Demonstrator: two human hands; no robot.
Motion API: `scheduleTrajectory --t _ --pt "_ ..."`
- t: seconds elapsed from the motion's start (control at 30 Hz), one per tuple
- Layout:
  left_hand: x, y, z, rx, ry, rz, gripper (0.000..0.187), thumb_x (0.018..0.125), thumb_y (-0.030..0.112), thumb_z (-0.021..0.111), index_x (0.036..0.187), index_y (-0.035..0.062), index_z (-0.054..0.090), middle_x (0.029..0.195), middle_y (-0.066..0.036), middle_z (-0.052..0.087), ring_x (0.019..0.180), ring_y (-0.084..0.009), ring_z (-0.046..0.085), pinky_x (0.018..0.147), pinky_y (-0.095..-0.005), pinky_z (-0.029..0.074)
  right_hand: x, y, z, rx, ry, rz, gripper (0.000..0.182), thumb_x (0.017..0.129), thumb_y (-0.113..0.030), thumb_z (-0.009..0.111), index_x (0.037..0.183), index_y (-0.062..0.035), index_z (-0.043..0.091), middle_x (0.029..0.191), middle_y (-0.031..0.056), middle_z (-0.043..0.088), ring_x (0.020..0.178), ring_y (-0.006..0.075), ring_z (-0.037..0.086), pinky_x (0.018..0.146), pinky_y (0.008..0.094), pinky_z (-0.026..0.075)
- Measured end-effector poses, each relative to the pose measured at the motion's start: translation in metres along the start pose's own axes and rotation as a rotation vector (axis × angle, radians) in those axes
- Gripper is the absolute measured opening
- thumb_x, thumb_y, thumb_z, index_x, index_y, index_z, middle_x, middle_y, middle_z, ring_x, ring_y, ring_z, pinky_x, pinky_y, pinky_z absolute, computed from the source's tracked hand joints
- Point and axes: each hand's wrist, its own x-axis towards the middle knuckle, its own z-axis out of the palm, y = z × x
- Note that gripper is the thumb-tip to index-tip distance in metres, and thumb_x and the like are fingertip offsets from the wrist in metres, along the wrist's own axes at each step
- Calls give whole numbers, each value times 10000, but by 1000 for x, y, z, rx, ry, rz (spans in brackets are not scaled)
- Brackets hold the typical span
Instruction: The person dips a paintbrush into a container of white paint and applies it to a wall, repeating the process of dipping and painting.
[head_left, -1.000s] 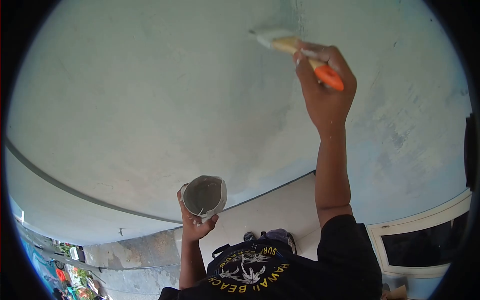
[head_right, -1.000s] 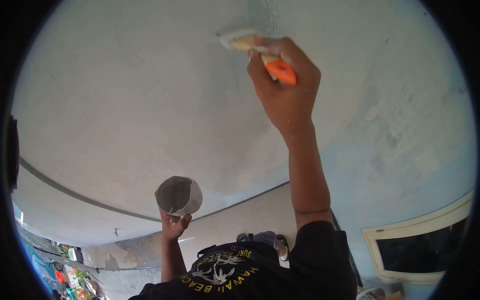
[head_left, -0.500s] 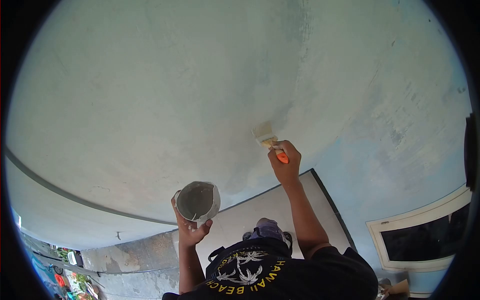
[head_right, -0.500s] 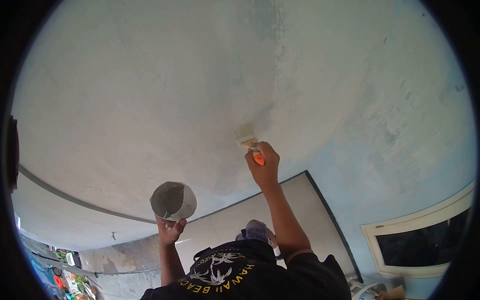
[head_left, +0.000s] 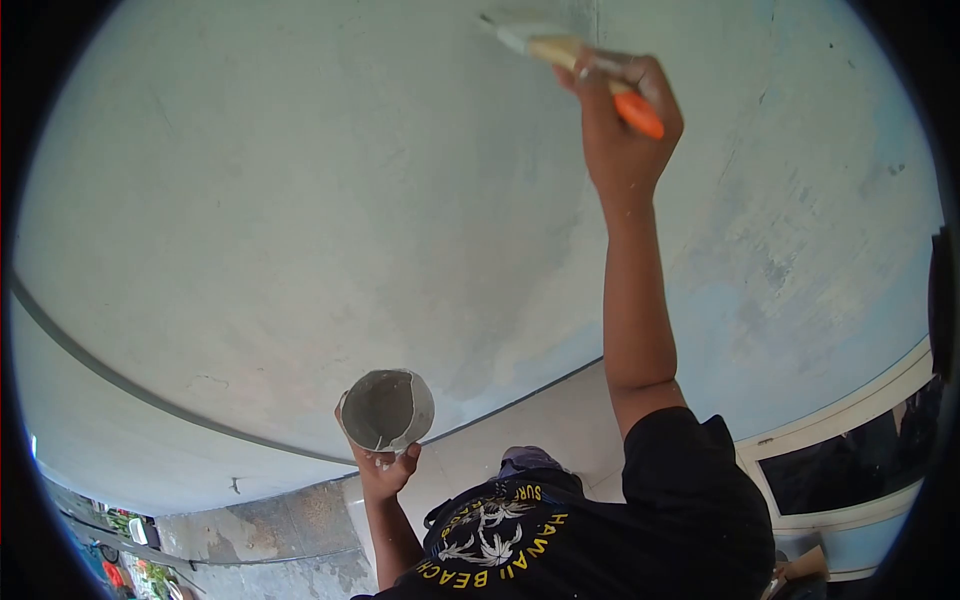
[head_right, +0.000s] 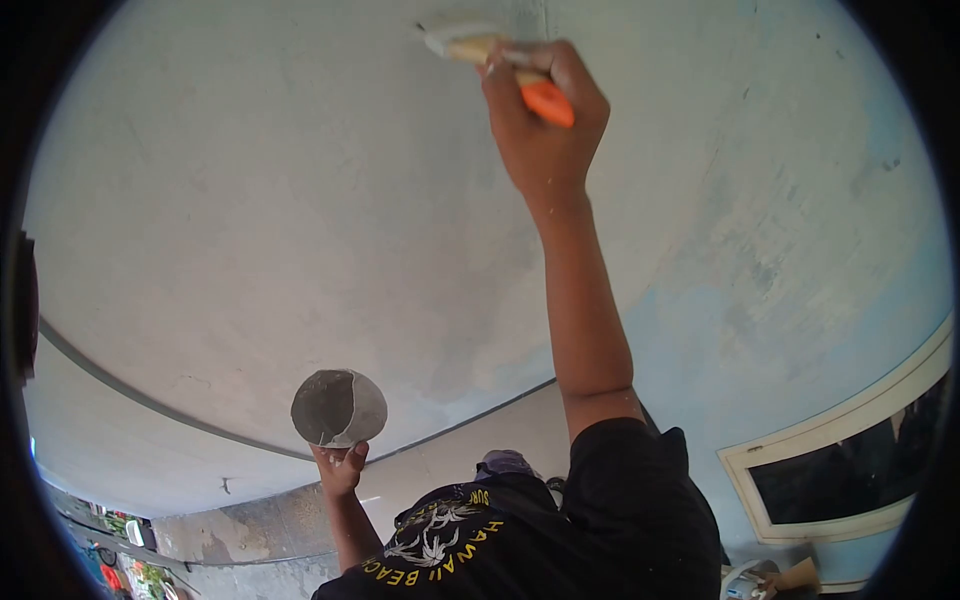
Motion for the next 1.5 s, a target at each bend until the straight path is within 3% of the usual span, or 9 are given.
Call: scheduleTrajectory --t 0.1,0.33,0.47,0.63,0.8,0.93,1.1,1.23,1.5 --pt "-6 -10 -5 -1 14 -22 803 720 200 779 1359 35 320 1259 -115 488 1129 -226 510 932 -370 435 -104 47 -31 -200 -84 36 93 783 29 649 853 35 588 779 109 649 673 129 630 616 254 516" --pt "-5 -8 -9 52 -6 -51 801 712 180 751 1357 17 307 1267 -124 481 1146 -230 493 955 -382 417 -342 52 -118 -452 -504 908 96 780 4 615 723 20 540 673 105 607 642 140 656 599 281 558" --pt "5 -12 -10 60 -49 41 809 714 184 750 1361 18 294 1282 -127 468 1155 -239 490 958 -384 416 -302 62 -117 -400 -655 1159 152 787 -32 617 684 -9 508 639 82 597 570 170 668 538 289 525" --pt "-2 -7 -7 17 -26 -16 828 715 199 763 1374 29 290 1305 -128 449 1156 -242 492 956 -387 420 -59 16 -45 -191 -286 620 250 911 -60 575 689 20 493 717 77 598 702 157 669 577 269 591" --pt "2 -1 3 27 -3 -13 835 715 209 767 1377 30 291 1304 -123 453 1154 -236 494 952 -378 424 7 -1 -14 54 64 -69 227 937 -69 564 738 13 493 719 70 604 646 178 692 579 256 543" --pt "0 4 2 12 -1 -58 852 717 218 773 1389 34 283 1306 -118 459 1158 -240 494 966 -384 415 -124 44 -43 -107 -34 129 142 931 -15 534 797 26 510 788 87 557 649 168 672 578 260 540" --pt "2 -2 4 -59 6 -50 848 725 195 771 1398 44 276 1314 -123 454 1174 -244 485 987 -388 394 -296 53 -119 -243 -190 917 200 935 -51 519 747 7 481 661 64 560 606 181 678 528 266 542" --pt "17 8 9 -24 -50 -49 911 626 262 779 1349 8 287 1250 -137 424 1173 -239 456 977 -384 390 -317 26 -151 -317 -248 1247 241 910 -55 552 693 -8 459 640 63 553 528 174 656 485 256 547" --pt "62 46 46 -36 -254 215 928 607 155 769 1368 16 256 1343 -188 407 1255 -290 449 1011 -395 400 -112 -107 -128 118 -313 483 311 974 -249 521 859 33 460 758 130 533 520 204 614 431 317 548"
